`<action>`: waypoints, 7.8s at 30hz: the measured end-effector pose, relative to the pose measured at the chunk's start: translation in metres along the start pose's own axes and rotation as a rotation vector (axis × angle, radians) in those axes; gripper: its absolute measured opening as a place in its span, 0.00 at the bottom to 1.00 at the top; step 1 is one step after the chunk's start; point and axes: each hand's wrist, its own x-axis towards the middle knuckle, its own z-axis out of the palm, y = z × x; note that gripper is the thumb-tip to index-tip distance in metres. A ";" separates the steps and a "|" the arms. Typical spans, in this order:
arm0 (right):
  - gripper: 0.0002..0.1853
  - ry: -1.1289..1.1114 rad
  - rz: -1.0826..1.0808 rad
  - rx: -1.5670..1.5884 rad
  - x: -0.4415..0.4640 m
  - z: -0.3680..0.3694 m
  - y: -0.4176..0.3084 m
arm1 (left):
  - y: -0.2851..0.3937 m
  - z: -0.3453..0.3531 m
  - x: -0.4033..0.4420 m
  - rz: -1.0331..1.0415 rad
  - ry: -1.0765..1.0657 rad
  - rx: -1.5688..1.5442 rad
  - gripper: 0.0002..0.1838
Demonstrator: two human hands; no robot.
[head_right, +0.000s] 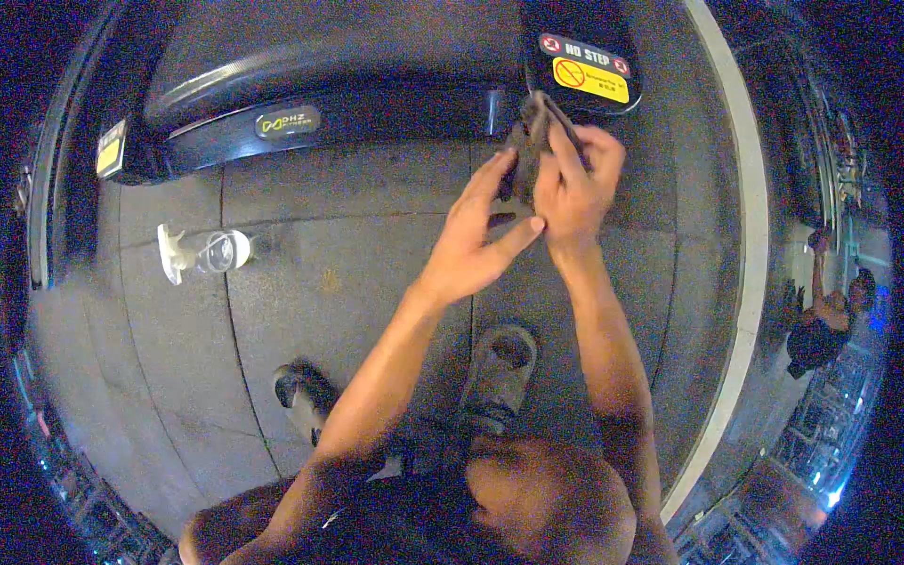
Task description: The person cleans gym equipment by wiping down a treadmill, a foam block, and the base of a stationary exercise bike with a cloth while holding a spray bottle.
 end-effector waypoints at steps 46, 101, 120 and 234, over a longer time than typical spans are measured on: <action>0.24 -0.008 0.301 -0.112 0.019 -0.055 0.026 | 0.021 0.061 0.000 -0.044 -0.110 -0.189 0.45; 0.17 -0.404 0.162 -0.020 0.022 -0.003 -0.058 | -0.025 -0.013 -0.008 -0.199 0.329 -0.204 0.20; 0.28 -0.644 0.328 -0.217 0.038 0.022 -0.073 | -0.011 -0.039 0.059 -0.124 0.506 0.156 0.11; 0.27 -0.550 0.175 -0.246 0.004 0.023 -0.060 | -0.022 -0.019 0.011 -0.110 0.551 0.191 0.14</action>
